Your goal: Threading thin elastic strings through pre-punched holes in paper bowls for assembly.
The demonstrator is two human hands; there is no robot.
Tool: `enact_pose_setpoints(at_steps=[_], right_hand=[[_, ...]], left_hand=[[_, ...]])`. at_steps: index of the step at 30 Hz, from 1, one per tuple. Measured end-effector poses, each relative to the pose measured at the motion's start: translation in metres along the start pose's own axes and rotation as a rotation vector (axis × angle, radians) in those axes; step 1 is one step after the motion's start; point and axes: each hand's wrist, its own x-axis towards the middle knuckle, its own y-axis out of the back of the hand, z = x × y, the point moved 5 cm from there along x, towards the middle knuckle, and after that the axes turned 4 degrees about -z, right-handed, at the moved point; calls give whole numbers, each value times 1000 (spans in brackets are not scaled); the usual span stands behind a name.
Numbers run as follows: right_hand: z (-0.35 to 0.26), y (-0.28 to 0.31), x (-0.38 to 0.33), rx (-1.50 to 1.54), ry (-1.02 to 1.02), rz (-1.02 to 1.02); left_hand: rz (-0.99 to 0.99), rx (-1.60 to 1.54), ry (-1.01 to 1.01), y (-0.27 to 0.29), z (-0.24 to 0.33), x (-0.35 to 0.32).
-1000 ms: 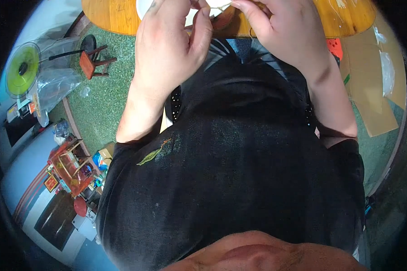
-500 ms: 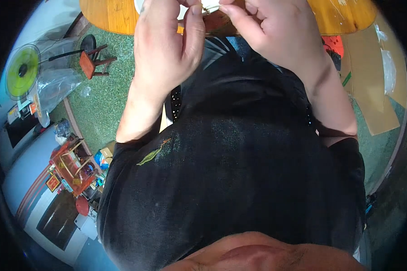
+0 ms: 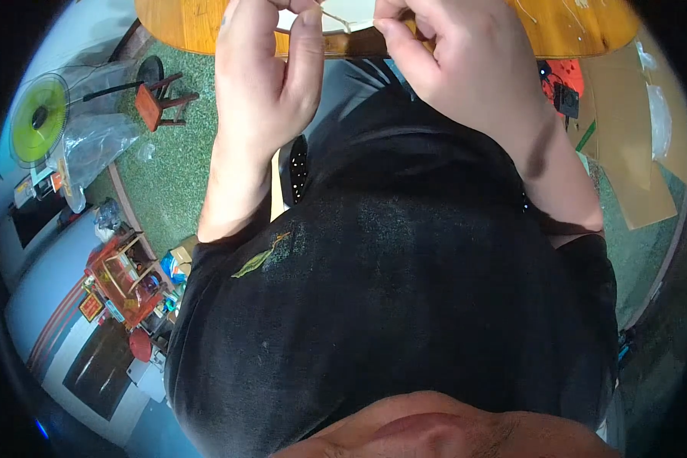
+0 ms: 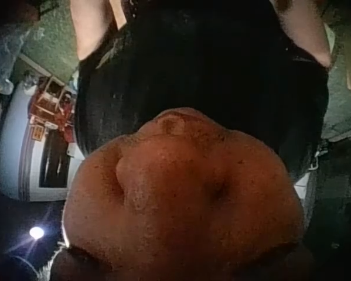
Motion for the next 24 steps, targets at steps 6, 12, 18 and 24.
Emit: enact_pose_setpoints(at_steps=[6,12,18,24], right_hand=[[10,6,2,237,-209,29],[12,5,5,93,-124,90],[7,4,10,45,28,143],[7,8,12,64,210,133]], left_hand=[[-96,-19,-34,-1,0,-6],[-253,137,-247,-3,4,-9],[-235,164,-343,-6,-21,-17],[-157,-84,92,11,4,-2]])
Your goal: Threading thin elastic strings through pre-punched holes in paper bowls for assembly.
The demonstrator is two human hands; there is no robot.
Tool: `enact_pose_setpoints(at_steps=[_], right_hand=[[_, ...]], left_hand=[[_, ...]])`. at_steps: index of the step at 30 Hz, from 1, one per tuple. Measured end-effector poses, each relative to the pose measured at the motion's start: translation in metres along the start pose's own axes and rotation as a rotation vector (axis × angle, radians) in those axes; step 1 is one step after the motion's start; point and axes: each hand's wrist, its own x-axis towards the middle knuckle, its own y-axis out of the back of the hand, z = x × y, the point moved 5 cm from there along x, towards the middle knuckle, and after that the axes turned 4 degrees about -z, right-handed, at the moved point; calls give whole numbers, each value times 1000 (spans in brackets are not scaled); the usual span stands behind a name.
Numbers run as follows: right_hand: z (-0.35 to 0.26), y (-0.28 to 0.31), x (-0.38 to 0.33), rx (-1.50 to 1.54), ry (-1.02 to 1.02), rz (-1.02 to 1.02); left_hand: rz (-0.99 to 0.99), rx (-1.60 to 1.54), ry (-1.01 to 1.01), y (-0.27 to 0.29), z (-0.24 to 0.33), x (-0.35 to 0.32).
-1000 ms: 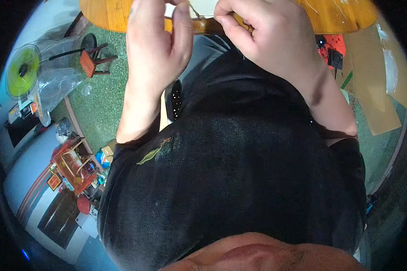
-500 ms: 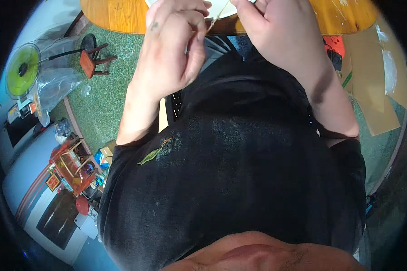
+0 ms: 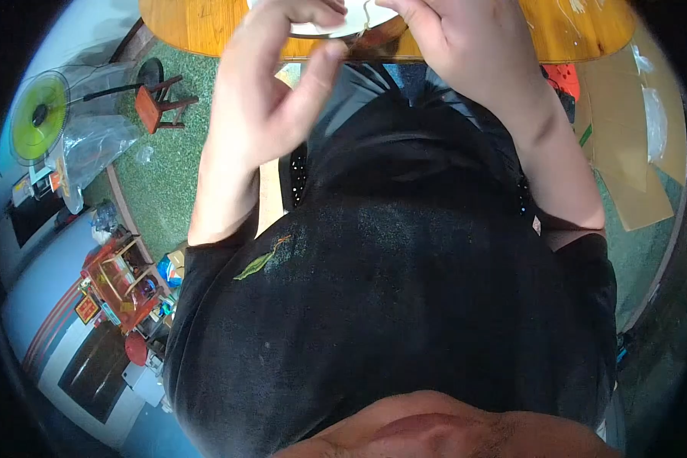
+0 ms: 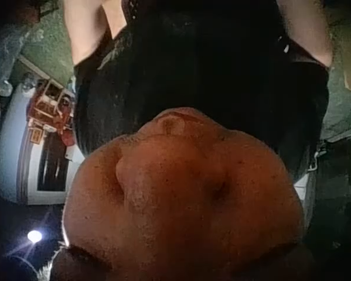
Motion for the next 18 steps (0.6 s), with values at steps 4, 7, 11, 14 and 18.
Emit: enact_pose_setpoints(at_steps=[4,7,11,14,18], right_hand=[[2,-8,0,30,14,1],[10,-11,0,479,120,247],[-10,4,-13,158,-40,313],[-3,-8,-40,-73,133,287],[-8,-28,-43,-92,118,224]], left_hand=[[-42,-97,238,-3,2,22],[-139,-172,229,-11,-10,34],[-150,-284,336,-15,-19,39],[-106,-313,362,-15,-22,41],[-119,-302,377,-15,-23,43]])
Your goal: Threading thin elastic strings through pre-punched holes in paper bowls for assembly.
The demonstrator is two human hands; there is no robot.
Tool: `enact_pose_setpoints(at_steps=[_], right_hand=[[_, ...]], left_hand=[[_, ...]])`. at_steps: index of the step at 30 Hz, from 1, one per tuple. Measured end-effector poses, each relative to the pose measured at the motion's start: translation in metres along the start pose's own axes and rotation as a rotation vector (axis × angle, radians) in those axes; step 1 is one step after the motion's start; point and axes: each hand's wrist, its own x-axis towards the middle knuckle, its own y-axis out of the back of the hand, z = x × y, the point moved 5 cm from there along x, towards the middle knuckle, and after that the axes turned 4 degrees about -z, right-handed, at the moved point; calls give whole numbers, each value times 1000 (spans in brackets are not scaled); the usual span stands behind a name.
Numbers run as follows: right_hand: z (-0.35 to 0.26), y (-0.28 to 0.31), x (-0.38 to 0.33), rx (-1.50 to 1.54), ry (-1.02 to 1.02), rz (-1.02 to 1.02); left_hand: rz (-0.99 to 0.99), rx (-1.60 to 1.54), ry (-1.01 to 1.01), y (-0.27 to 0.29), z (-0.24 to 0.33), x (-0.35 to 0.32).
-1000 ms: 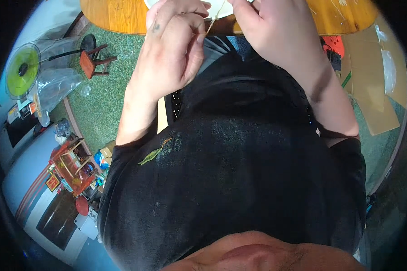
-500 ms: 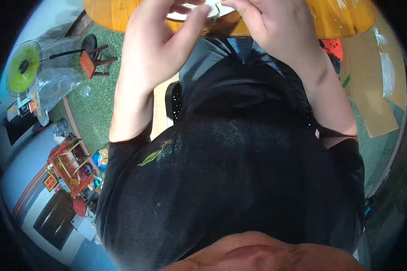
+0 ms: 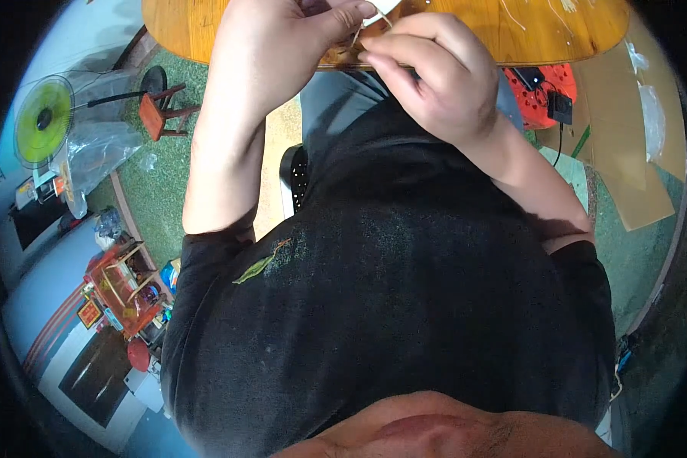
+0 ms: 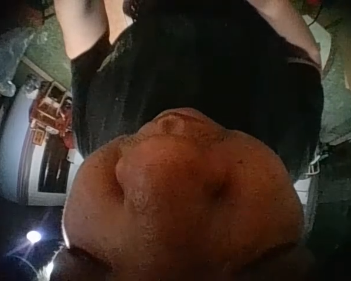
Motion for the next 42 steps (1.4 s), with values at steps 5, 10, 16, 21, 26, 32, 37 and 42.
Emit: enact_pose_setpoints(at_steps=[5,10,16,21,26,32,37,42], right_hand=[[-8,10,20,23,-63,30],[21,-11,12,80,124,261],[-3,9,23,123,-145,27],[5,6,17,310,-385,19],[5,2,10,436,-122,264],[9,-6,2,263,-144,126],[1,-7,1,278,-163,108],[16,-13,-9,497,-289,162]], left_hand=[[18,98,11,-4,14,-2],[20,40,-28,-4,16,2],[48,21,4,-3,4,4],[132,16,-59,-8,3,-2],[182,318,-79,-8,15,-6],[160,-17,-9,-6,8,-3],[162,-124,-50,-6,2,-6],[212,-155,-134,-4,-2,-5]])
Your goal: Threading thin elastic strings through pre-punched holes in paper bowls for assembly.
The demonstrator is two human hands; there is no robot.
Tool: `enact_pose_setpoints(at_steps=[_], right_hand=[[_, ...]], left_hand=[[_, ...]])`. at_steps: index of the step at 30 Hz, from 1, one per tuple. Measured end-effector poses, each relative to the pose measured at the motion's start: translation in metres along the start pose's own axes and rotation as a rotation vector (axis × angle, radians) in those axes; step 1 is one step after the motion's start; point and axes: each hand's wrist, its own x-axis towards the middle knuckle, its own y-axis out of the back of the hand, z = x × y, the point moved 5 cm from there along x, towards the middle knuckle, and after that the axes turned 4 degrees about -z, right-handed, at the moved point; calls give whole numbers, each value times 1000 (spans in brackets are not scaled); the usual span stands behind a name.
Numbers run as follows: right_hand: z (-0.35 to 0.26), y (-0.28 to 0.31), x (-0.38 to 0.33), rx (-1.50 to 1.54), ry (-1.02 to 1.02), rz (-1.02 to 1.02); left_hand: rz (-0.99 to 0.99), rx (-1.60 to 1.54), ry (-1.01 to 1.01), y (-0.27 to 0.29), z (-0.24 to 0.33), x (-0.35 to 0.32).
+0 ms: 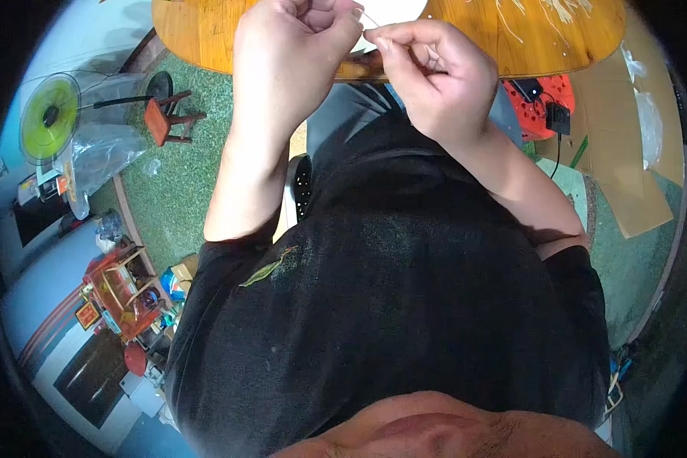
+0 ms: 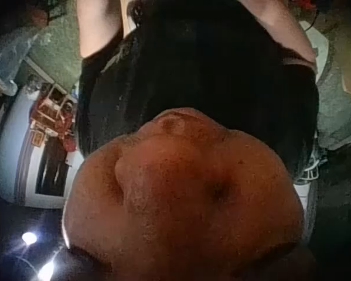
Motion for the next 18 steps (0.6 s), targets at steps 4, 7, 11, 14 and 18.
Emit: enact_pose_setpoints(at_steps=[4,7,11,14,18], right_hand=[[-8,1,12,16,-201,-11],[-23,5,22,60,-536,-79],[-20,8,17,-96,-415,-155],[-23,4,15,-151,-338,-160],[-17,4,14,-11,-404,-89]], left_hand=[[49,94,-3,-2,6,-6],[40,-37,-27,-2,4,-8],[-70,-184,-11,-1,6,-8],[-156,-248,-3,2,5,-6],[-177,-312,52,2,9,-6]])
